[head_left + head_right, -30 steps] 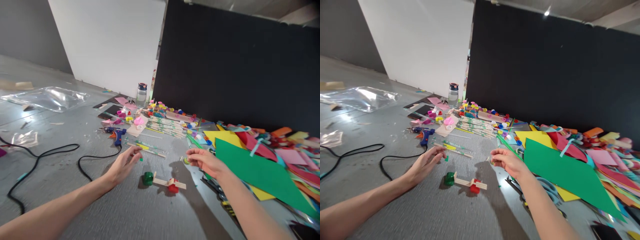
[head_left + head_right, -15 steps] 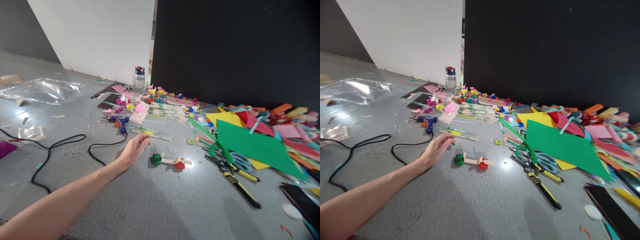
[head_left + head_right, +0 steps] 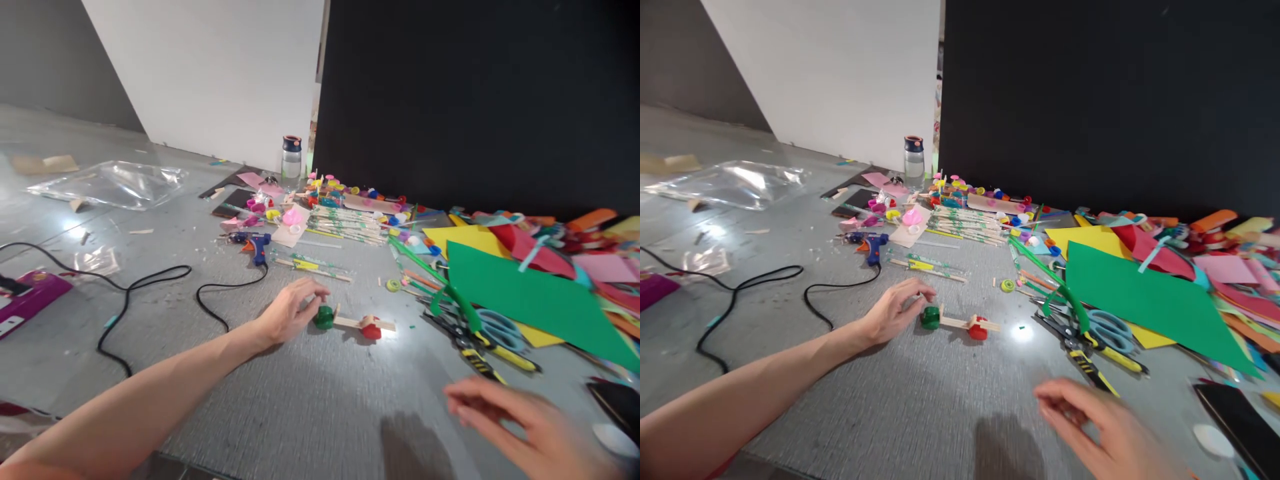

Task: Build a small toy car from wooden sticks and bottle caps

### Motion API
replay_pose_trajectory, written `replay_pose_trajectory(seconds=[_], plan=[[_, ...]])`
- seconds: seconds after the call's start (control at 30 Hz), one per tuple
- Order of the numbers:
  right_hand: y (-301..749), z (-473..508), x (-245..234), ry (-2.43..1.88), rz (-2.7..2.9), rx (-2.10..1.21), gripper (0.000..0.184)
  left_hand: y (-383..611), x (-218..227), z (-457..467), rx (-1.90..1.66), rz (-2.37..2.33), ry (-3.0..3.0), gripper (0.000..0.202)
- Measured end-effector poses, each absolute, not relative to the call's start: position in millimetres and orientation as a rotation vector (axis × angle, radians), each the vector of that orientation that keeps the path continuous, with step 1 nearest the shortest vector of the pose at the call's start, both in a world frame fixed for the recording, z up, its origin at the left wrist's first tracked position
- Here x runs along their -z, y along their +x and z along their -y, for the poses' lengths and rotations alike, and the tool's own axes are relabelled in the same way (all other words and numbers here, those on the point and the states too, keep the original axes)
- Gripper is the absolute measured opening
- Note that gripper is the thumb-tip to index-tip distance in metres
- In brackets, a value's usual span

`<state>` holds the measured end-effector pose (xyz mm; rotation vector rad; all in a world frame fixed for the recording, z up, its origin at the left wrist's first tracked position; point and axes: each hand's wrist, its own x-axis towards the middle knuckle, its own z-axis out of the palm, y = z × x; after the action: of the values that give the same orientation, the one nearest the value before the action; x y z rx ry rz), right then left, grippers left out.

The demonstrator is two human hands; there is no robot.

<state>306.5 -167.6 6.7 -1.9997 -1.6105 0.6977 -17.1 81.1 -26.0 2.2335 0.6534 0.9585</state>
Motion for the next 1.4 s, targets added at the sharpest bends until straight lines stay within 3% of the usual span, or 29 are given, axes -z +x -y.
replay_pose_trajectory(seconds=[0.27, 0.43, 0.83, 1.1, 1.4], plan=[[270.6, 13.9, -69.8, -1.842, 1.987, -0.551, 0.029, -19.0, 25.1, -83.2, -1.159, -0.782, 2.210, 0.017], [256.9, -58.3, -52.5, -1.839, 2.207, -0.502, 0.014, -24.2, 26.3, -93.5, -1.339, -0.959, 2.105, 0.013], [198.7, -193.3, -18.8, -1.920, 2.452, -0.123, 0.024, -17.9, 32.6, -87.9, -1.122, -0.764, 2.371, 0.016], [180.8, -213.6, -4.2, -1.903, 2.570, -0.078, 0.023, -19.3, 29.5, -87.9, -1.139, -0.798, 2.351, 0.014], [241.6, -179.4, -19.8, -1.852, 2.514, 0.010, 0.016, -19.7, 32.9, -89.3, -1.168, -0.812, 2.328, 0.010]])
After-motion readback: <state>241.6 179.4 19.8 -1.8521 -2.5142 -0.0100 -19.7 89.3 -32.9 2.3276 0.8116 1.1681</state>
